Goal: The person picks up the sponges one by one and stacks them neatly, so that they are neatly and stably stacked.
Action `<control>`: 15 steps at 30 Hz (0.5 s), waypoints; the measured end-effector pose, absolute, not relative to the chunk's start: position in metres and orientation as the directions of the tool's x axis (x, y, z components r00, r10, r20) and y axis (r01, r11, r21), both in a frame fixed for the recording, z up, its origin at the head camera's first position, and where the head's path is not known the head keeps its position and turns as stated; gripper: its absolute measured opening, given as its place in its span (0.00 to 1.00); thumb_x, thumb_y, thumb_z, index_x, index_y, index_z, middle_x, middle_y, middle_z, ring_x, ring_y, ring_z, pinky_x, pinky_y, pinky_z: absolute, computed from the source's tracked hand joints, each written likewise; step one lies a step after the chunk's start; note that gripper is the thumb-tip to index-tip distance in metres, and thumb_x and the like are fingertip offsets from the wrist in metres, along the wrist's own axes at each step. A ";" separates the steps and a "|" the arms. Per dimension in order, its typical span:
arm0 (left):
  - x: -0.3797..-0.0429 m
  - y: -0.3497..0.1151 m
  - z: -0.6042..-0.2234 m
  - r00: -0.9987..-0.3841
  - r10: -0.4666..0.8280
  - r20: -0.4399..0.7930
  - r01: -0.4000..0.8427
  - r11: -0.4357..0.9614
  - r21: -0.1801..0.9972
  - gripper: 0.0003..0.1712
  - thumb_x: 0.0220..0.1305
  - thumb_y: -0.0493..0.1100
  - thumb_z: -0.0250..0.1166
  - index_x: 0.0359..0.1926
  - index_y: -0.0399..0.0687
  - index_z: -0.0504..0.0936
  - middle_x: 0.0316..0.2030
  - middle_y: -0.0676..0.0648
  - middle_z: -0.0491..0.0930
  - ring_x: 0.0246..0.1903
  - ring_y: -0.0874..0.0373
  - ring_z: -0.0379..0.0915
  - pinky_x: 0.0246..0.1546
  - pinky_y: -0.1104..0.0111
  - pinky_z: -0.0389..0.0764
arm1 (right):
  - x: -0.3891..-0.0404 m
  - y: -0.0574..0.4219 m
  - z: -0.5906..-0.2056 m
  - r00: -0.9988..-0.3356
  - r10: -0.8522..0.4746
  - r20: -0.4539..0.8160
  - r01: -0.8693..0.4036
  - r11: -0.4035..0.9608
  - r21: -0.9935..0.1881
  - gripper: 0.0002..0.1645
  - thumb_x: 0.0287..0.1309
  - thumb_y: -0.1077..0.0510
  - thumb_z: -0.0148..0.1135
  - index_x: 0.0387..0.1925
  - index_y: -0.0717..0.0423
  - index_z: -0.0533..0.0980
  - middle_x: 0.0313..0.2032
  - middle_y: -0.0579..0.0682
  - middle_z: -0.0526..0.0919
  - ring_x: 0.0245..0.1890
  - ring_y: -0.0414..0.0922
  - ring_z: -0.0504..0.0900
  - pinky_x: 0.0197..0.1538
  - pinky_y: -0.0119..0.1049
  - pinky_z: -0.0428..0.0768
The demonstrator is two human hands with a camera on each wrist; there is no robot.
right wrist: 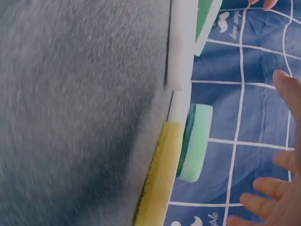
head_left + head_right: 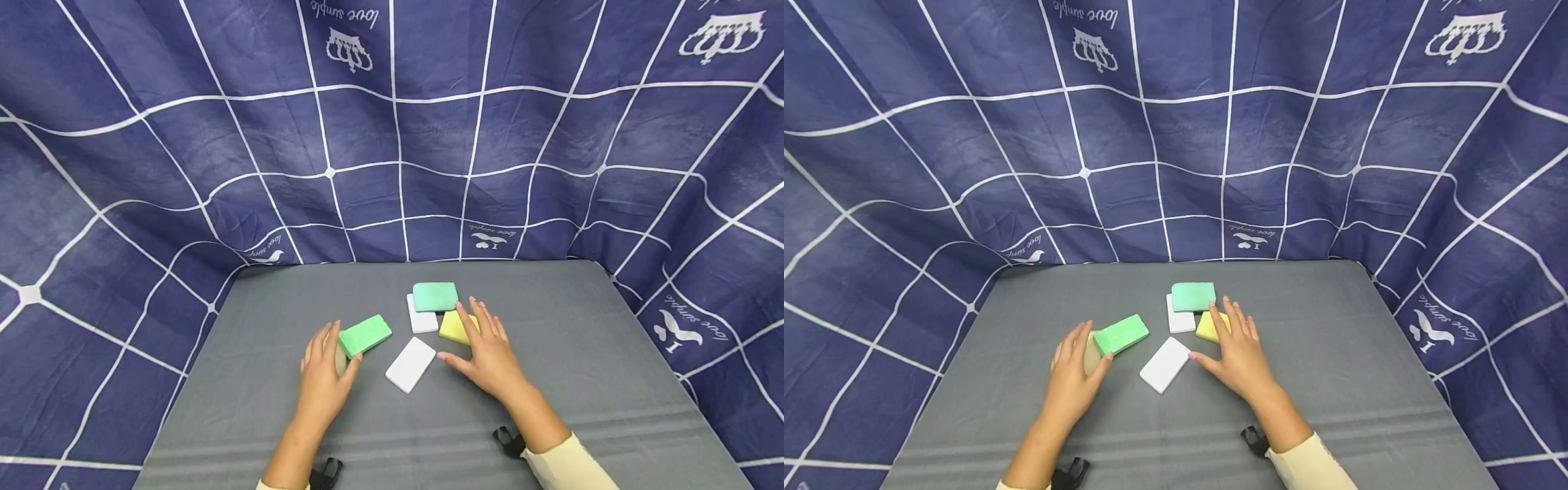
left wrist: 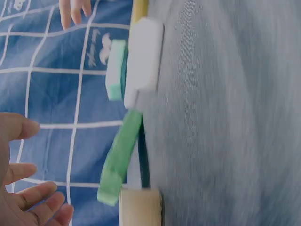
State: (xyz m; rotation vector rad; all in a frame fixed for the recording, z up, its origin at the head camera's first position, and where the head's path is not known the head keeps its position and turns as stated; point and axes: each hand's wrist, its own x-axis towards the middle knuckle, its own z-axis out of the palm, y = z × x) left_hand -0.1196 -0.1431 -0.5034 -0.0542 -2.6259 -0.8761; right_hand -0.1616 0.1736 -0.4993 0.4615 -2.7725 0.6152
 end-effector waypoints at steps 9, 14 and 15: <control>-0.100 -0.117 -0.496 -0.992 -0.081 0.097 0.026 0.618 0.786 0.30 0.68 0.47 0.67 0.69 0.50 0.73 0.59 0.45 0.77 0.50 0.50 0.80 0.45 0.60 0.84 | -0.152 0.163 -0.498 -0.866 -0.303 0.398 -0.476 0.742 -0.472 0.49 0.56 0.45 0.75 0.75 0.48 0.64 0.72 0.58 0.68 0.69 0.61 0.71 0.64 0.63 0.73; -0.099 -0.110 -0.506 -0.998 -0.021 0.059 0.038 0.537 0.842 0.27 0.69 0.43 0.66 0.66 0.42 0.75 0.58 0.40 0.79 0.52 0.50 0.80 0.51 0.62 0.84 | -0.150 0.157 -0.503 -0.862 -0.338 0.378 -0.496 0.714 -0.494 0.42 0.59 0.50 0.73 0.71 0.54 0.69 0.68 0.56 0.73 0.68 0.54 0.73 0.67 0.54 0.74; -0.099 -0.109 -0.508 -0.999 -0.014 0.050 0.035 0.522 0.852 0.26 0.69 0.43 0.65 0.65 0.40 0.76 0.57 0.39 0.79 0.52 0.49 0.80 0.51 0.63 0.84 | -0.149 0.156 -0.505 -0.864 -0.345 0.366 -0.495 0.712 -0.498 0.41 0.60 0.50 0.73 0.71 0.54 0.69 0.67 0.55 0.73 0.68 0.53 0.74 0.67 0.53 0.75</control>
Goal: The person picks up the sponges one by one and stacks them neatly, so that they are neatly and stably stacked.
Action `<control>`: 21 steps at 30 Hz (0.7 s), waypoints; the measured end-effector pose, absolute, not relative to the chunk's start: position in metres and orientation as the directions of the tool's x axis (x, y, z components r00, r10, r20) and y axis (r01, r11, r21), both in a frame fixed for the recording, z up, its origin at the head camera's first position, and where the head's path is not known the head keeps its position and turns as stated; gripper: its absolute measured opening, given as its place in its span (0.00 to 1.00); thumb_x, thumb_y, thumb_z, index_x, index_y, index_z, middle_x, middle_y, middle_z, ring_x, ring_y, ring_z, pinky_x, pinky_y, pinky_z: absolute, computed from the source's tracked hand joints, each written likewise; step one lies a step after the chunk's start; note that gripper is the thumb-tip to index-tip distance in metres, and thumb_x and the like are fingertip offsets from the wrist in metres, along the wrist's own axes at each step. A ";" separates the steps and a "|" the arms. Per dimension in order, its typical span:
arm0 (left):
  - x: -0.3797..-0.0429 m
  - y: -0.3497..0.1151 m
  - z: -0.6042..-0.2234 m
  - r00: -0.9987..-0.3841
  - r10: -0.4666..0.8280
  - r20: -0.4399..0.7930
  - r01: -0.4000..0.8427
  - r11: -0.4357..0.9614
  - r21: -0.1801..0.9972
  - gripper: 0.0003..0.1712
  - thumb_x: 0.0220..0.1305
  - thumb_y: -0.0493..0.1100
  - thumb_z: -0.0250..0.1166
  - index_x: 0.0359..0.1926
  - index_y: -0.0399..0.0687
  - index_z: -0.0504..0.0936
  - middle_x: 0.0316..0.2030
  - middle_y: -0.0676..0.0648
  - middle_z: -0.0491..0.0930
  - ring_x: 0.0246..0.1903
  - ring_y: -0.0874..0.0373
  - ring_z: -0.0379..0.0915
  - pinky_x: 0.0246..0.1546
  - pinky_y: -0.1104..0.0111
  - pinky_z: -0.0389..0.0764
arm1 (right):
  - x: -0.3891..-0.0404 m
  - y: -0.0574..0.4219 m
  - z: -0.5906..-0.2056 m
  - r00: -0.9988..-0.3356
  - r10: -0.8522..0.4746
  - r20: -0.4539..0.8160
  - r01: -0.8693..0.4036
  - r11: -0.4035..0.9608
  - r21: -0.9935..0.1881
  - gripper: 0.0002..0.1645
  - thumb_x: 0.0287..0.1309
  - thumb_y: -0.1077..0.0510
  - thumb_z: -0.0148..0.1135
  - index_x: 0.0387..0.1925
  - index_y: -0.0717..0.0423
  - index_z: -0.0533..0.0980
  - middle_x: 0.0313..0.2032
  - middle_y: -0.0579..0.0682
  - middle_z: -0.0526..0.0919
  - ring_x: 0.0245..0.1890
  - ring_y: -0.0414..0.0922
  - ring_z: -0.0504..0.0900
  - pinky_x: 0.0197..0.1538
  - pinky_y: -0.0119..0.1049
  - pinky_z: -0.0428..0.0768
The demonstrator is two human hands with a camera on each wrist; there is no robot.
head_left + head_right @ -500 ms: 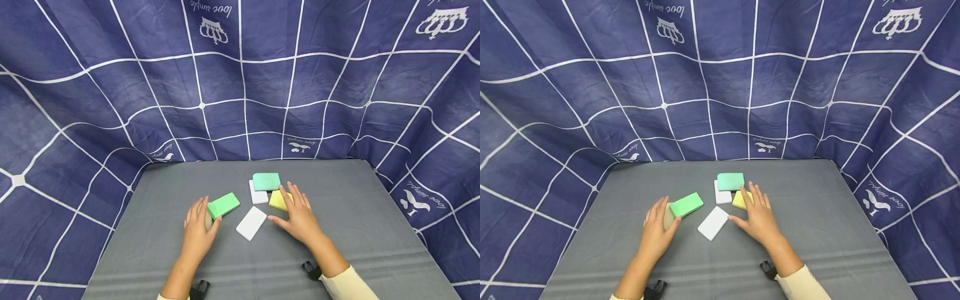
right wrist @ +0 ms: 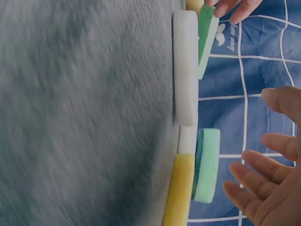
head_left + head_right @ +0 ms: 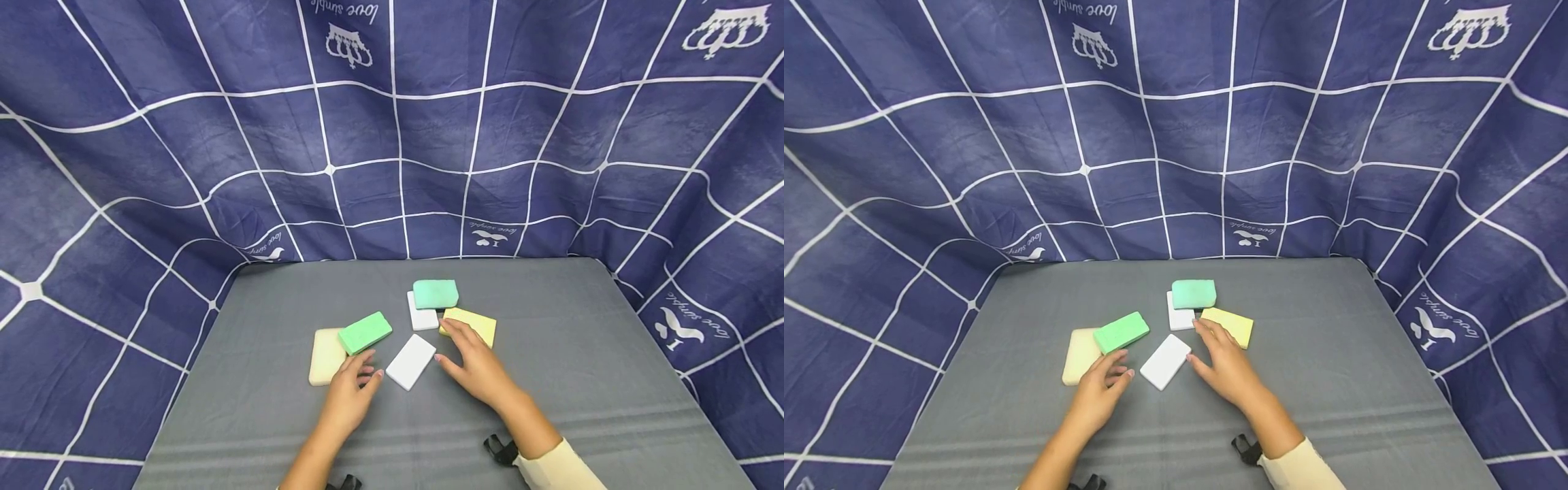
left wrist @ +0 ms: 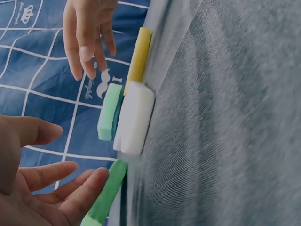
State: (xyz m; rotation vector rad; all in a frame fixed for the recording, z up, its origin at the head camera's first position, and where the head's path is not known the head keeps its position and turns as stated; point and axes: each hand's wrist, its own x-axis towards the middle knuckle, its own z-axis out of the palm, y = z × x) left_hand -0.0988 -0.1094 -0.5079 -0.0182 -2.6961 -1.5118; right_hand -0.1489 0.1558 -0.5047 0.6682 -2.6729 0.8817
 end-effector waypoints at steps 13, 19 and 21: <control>-0.095 -0.104 -0.522 -0.998 0.027 -0.048 -0.030 0.468 0.883 0.23 0.68 0.44 0.65 0.59 0.35 0.81 0.51 0.41 0.85 0.49 0.49 0.84 0.47 0.66 0.84 | -0.144 0.142 -0.521 -0.895 -0.371 0.246 -0.444 0.712 -0.543 0.36 0.62 0.50 0.70 0.69 0.56 0.71 0.65 0.56 0.76 0.66 0.55 0.75 0.68 0.54 0.74; -0.095 -0.102 -0.526 -0.996 0.054 -0.070 -0.038 0.452 0.891 0.24 0.68 0.45 0.65 0.60 0.34 0.80 0.51 0.42 0.86 0.49 0.49 0.84 0.46 0.69 0.83 | -0.144 0.139 -0.524 -0.922 -0.361 0.138 -0.366 0.700 -0.613 0.37 0.64 0.49 0.68 0.71 0.53 0.69 0.68 0.56 0.74 0.68 0.56 0.73 0.69 0.55 0.72; -0.094 -0.101 -0.527 -0.996 0.051 -0.075 -0.044 0.451 0.892 0.24 0.68 0.44 0.64 0.60 0.34 0.80 0.51 0.42 0.86 0.50 0.49 0.84 0.47 0.69 0.83 | -0.145 0.138 -0.524 -0.927 -0.359 0.114 -0.348 0.701 -0.623 0.37 0.65 0.48 0.67 0.72 0.52 0.69 0.67 0.55 0.75 0.68 0.55 0.74 0.69 0.55 0.72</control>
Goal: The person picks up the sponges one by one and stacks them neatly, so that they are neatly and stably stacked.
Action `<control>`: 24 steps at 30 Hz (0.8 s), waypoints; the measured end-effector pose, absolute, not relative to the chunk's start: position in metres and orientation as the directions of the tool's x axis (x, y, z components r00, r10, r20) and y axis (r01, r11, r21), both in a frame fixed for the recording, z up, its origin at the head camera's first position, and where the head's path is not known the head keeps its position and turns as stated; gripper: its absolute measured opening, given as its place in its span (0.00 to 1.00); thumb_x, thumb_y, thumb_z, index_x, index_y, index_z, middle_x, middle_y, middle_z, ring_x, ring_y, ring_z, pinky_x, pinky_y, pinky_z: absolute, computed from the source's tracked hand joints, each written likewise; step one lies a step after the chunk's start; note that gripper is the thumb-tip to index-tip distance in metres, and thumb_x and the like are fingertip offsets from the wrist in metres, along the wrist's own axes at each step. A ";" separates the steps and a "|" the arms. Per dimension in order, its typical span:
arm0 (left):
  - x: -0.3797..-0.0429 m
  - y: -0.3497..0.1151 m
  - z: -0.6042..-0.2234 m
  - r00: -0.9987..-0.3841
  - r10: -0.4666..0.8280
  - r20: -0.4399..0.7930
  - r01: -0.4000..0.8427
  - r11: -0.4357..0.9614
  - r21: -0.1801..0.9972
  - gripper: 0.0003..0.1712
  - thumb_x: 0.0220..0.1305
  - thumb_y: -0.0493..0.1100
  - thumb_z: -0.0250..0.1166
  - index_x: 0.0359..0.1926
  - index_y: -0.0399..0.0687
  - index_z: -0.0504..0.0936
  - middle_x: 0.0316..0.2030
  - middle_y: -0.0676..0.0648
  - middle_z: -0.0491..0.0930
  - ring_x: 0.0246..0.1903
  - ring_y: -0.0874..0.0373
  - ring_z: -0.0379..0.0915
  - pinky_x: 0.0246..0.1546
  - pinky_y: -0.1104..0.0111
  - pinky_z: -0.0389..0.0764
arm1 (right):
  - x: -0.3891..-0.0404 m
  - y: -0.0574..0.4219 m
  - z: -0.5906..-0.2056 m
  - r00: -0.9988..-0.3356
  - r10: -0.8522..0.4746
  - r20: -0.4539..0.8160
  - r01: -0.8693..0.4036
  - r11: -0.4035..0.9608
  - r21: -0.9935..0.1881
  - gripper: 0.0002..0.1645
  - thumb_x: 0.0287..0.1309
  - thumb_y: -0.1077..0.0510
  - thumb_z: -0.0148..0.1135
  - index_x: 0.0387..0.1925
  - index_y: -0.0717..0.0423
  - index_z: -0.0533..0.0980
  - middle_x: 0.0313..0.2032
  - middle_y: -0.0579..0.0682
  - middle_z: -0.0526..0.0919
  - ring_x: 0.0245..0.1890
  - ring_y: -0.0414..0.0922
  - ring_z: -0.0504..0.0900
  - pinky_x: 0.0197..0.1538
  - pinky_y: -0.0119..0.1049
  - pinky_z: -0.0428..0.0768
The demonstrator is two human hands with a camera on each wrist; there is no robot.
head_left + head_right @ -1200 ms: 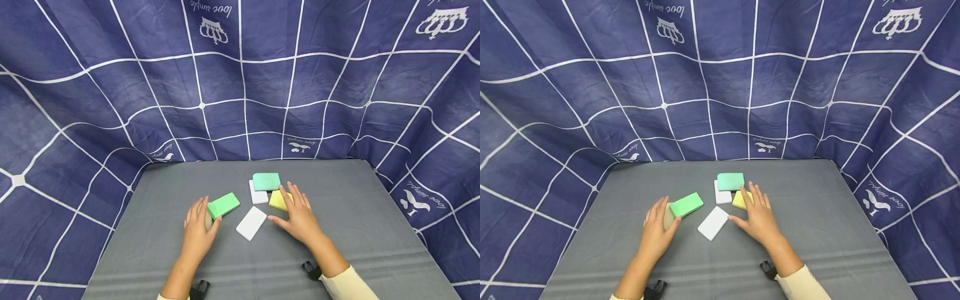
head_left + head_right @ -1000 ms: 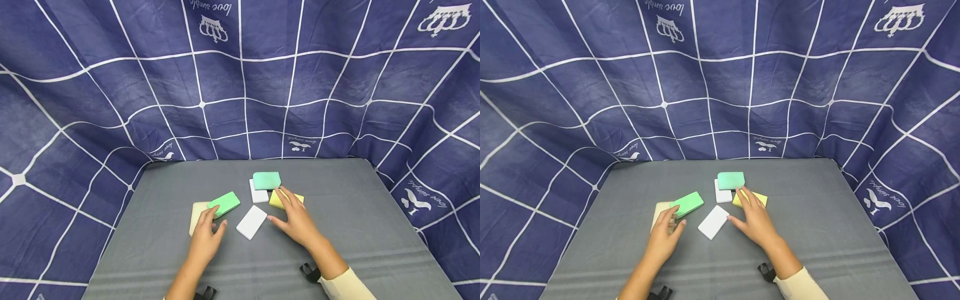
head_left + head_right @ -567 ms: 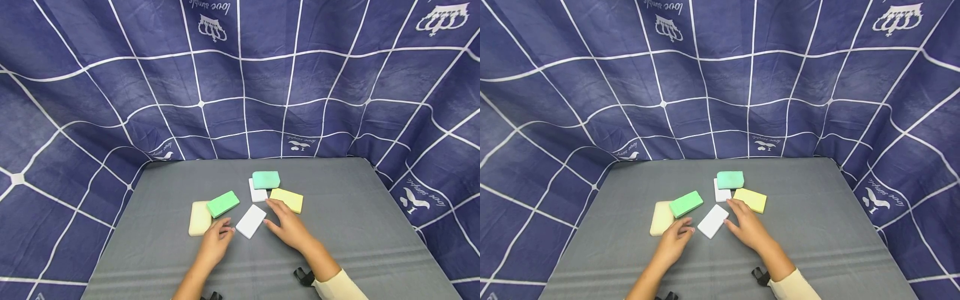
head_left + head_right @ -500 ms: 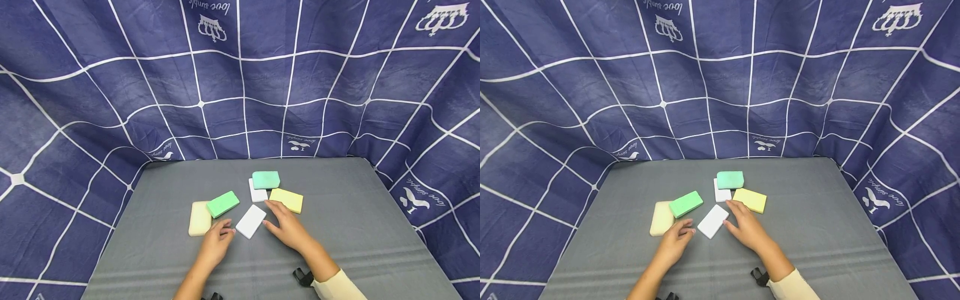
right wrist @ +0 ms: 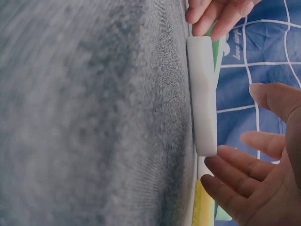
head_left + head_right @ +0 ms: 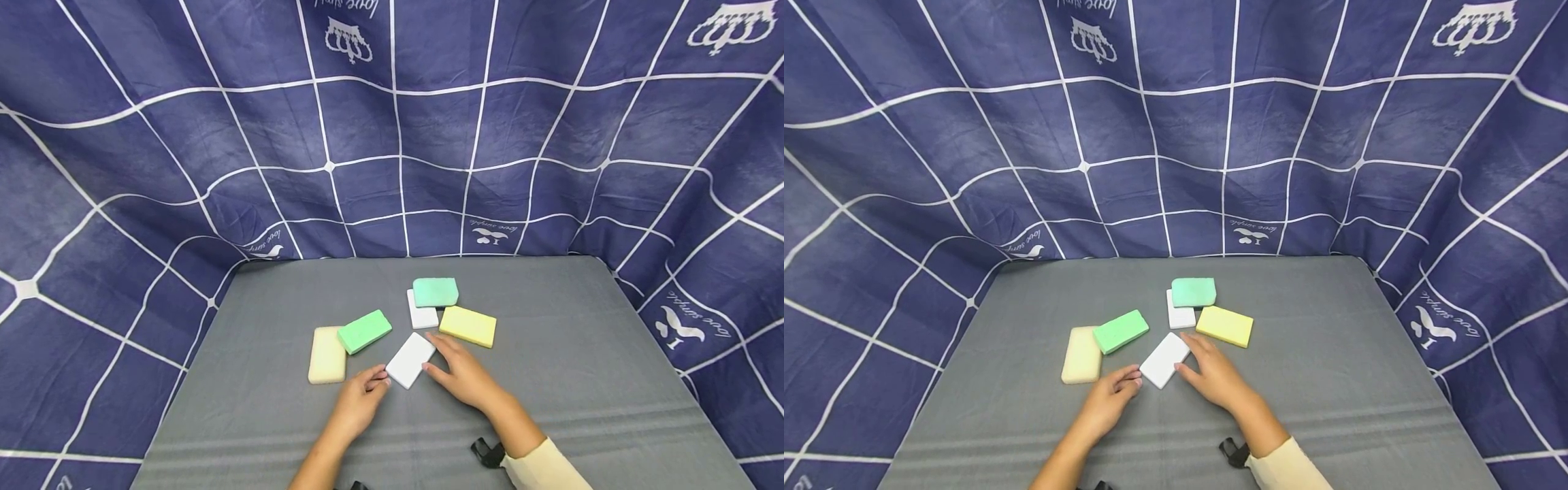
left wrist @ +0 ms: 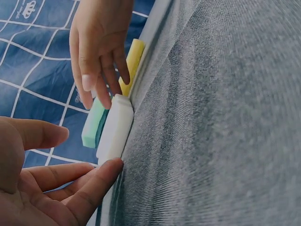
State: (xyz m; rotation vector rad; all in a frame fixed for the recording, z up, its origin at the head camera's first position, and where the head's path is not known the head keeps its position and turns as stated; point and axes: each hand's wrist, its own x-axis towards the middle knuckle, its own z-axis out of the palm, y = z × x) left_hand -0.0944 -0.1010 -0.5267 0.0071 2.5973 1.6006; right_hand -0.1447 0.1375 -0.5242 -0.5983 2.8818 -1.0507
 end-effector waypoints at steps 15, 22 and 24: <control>-0.102 -0.098 -0.529 -0.996 0.012 -0.094 -0.081 0.405 0.911 0.28 0.68 0.45 0.65 0.65 0.36 0.76 0.58 0.42 0.82 0.52 0.50 0.82 0.47 0.67 0.82 | -0.146 0.134 -0.527 -0.943 -0.314 0.107 -0.294 0.640 -0.710 0.38 0.61 0.54 0.71 0.71 0.54 0.70 0.58 0.54 0.81 0.56 0.50 0.81 0.61 0.49 0.78; -0.110 -0.098 -0.530 -0.994 0.025 -0.102 -0.086 0.365 0.927 0.31 0.64 0.38 0.68 0.66 0.32 0.74 0.60 0.36 0.78 0.51 0.45 0.83 0.46 0.64 0.85 | -0.146 0.135 -0.531 -0.929 -0.335 0.156 -0.336 0.588 -0.736 0.40 0.55 0.62 0.75 0.68 0.60 0.71 0.50 0.52 0.81 0.48 0.47 0.82 0.56 0.42 0.82; -0.112 -0.097 -0.530 -0.995 0.024 -0.102 -0.086 0.371 0.925 0.31 0.63 0.38 0.69 0.66 0.32 0.74 0.60 0.36 0.78 0.50 0.45 0.84 0.45 0.64 0.86 | -0.146 0.136 -0.531 -0.933 -0.329 0.148 -0.323 0.579 -0.749 0.40 0.54 0.63 0.75 0.68 0.60 0.71 0.49 0.52 0.80 0.48 0.47 0.82 0.56 0.42 0.82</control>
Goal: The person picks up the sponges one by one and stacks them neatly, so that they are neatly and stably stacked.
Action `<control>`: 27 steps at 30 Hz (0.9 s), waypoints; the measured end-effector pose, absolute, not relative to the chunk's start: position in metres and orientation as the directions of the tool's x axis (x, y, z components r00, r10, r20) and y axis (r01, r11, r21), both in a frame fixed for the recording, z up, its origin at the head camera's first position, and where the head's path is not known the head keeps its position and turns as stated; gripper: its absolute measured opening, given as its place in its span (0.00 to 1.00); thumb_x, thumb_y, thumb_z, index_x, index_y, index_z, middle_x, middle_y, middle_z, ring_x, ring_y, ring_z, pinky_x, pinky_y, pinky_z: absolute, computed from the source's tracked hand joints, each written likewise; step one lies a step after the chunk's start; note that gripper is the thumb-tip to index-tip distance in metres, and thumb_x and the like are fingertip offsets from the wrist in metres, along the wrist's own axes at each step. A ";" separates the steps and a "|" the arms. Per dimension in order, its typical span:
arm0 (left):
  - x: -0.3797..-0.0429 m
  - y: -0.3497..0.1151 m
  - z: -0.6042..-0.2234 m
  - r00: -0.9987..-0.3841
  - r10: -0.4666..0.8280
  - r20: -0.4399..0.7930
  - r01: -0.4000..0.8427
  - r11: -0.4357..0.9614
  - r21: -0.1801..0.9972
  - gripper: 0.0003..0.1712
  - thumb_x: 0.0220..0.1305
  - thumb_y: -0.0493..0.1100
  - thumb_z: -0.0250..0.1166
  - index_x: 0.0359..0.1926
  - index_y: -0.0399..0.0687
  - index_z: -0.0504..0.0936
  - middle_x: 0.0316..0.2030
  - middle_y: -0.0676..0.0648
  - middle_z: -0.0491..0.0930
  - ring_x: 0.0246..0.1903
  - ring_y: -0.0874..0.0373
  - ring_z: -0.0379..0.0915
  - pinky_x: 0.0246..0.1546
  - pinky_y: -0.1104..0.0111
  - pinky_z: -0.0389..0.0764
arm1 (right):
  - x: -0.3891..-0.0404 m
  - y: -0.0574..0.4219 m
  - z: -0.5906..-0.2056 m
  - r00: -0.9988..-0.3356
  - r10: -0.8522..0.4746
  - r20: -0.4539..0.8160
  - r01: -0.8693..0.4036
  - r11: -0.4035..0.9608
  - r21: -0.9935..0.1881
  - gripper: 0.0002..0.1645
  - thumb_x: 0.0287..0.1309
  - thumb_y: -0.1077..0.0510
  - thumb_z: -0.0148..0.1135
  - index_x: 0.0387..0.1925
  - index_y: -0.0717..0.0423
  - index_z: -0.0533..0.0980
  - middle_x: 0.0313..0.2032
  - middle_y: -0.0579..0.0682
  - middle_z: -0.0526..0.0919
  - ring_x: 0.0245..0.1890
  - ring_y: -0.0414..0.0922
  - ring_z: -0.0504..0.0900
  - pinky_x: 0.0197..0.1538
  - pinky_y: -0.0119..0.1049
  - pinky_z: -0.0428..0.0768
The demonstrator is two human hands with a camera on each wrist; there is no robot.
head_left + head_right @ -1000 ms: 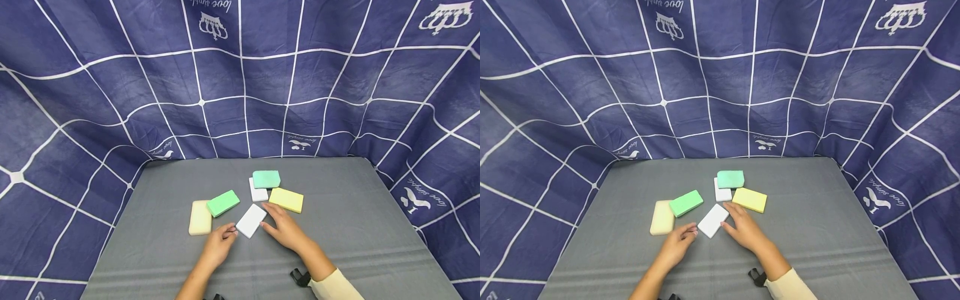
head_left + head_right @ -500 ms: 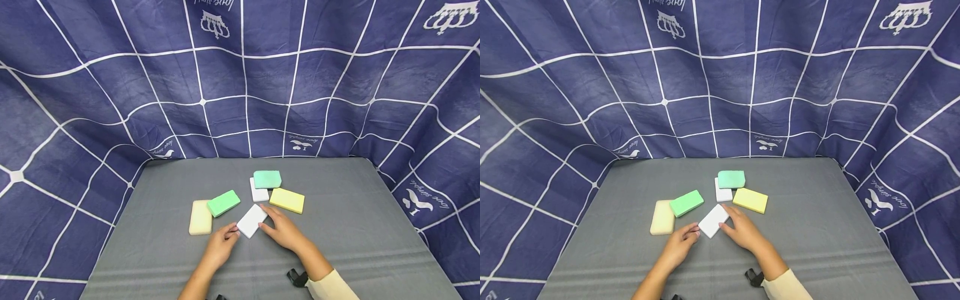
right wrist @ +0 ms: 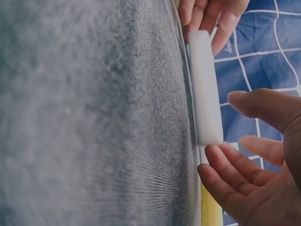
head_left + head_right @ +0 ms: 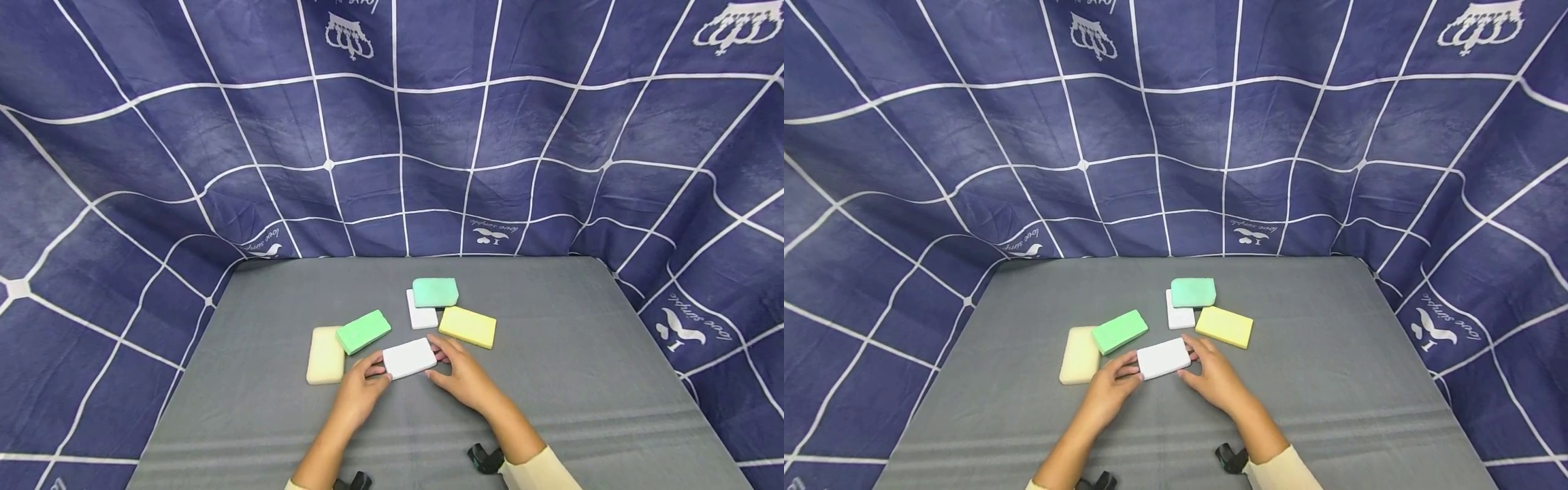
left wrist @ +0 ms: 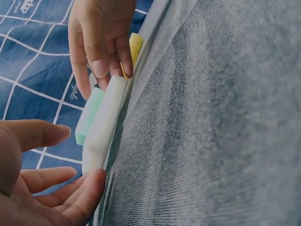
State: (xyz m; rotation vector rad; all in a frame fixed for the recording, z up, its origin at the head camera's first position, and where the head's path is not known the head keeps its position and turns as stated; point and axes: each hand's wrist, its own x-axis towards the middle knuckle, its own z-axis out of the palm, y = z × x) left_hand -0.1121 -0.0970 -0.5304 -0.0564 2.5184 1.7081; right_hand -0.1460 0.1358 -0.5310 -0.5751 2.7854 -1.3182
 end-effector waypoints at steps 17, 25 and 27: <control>-0.124 -0.095 -0.538 -0.998 0.022 -0.062 -0.048 0.415 0.908 0.34 0.58 0.35 0.72 0.65 0.31 0.74 0.58 0.37 0.80 0.45 0.48 0.84 0.42 0.65 0.86 | -0.151 0.140 -0.538 -0.950 -0.307 0.061 -0.225 0.533 -0.816 0.42 0.53 0.64 0.75 0.69 0.63 0.69 0.47 0.54 0.79 0.44 0.44 0.82 0.51 0.34 0.83; -0.131 -0.096 -0.541 -0.998 0.016 -0.055 -0.041 0.463 0.886 0.34 0.55 0.31 0.73 0.65 0.32 0.75 0.56 0.42 0.79 0.48 0.49 0.83 0.42 0.72 0.80 | -0.158 0.147 -0.543 -0.930 -0.367 0.003 -0.200 0.500 -0.843 0.41 0.56 0.62 0.74 0.70 0.64 0.68 0.49 0.53 0.79 0.44 0.42 0.80 0.50 0.31 0.81; -0.131 -0.097 -0.542 -0.998 0.023 -0.057 -0.041 0.451 0.892 0.34 0.55 0.29 0.72 0.65 0.32 0.75 0.56 0.42 0.79 0.49 0.49 0.82 0.43 0.73 0.79 | -0.159 0.148 -0.545 -0.926 -0.379 -0.006 -0.197 0.496 -0.846 0.40 0.57 0.61 0.74 0.69 0.64 0.68 0.49 0.53 0.78 0.44 0.42 0.79 0.51 0.31 0.81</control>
